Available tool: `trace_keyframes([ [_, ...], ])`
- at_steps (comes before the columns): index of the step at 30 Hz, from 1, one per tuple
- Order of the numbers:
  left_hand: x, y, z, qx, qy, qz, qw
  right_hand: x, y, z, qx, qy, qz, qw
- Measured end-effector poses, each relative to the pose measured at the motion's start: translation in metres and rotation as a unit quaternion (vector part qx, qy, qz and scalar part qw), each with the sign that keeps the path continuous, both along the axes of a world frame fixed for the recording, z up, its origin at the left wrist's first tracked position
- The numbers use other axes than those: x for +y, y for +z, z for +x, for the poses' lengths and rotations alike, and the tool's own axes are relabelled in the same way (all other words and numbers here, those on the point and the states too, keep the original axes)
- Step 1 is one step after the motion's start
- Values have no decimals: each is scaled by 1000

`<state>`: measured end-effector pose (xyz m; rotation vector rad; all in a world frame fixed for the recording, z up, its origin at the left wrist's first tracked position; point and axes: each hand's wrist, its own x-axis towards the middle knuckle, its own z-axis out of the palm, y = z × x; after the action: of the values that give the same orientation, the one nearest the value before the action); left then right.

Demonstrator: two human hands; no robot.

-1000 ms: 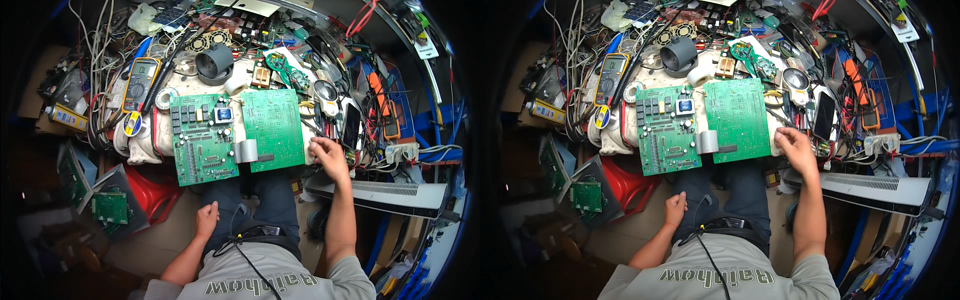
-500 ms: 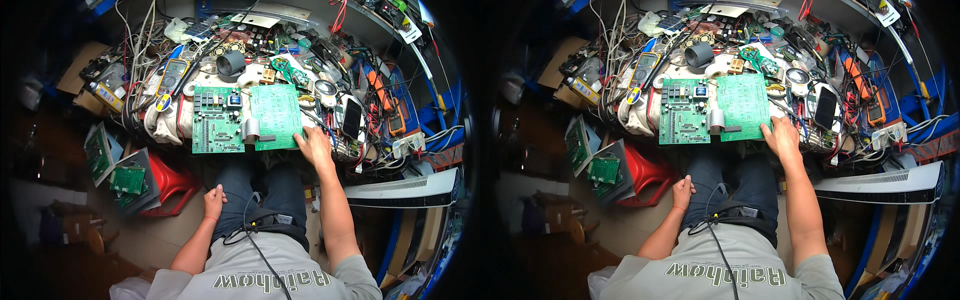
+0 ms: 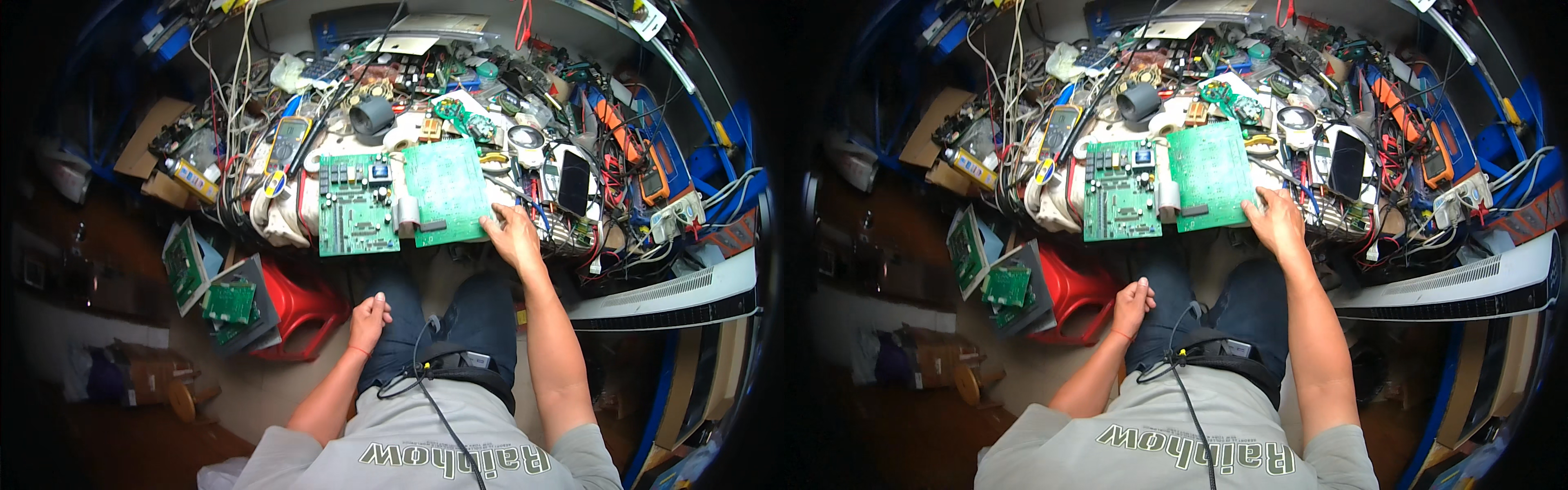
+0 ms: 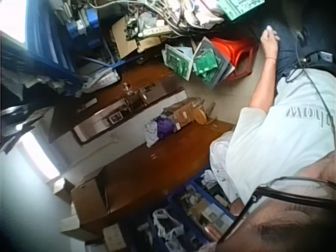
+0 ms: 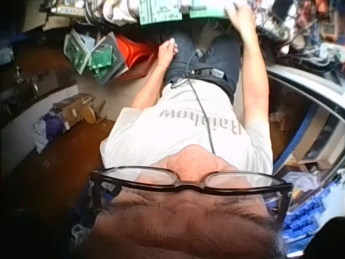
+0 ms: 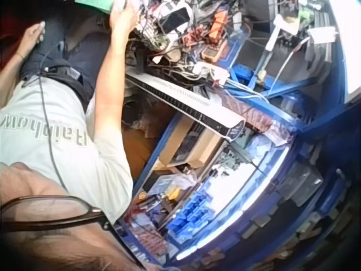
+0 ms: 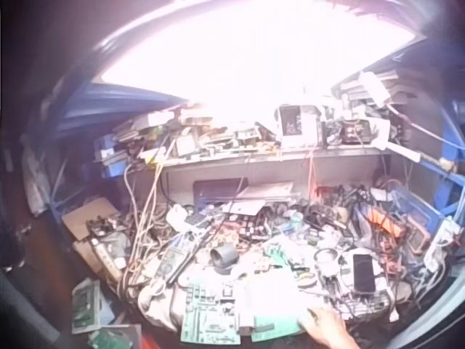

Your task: The person handles two green circuit boards, flips them, and uses a multimeter with red and black probes to test points on the boards. The person repeatedly touches different areas of the boards with the probes while seated at a cluttered workbench.

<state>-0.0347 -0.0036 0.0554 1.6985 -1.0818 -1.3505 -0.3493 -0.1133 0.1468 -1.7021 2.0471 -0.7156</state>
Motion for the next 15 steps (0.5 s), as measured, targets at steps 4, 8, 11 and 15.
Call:
trace_keyframes([
  [4, -89, 81, -5, -59, -68, -311, 946, -3, 2, 0, -9, -2, 9, 1000],
  [8, -227, 126, -30, -201, -75, -387, 897, -1, -2, 11, 37, -21, -1, 999],
  [11, -295, 127, -50, -377, -134, -398, 826, -1, -8, 13, 11, -40, 1, 999],
  [15, -335, 107, -67, -487, -178, -234, 822, -5, -18, 10, -91, -60, 1, 994],
])
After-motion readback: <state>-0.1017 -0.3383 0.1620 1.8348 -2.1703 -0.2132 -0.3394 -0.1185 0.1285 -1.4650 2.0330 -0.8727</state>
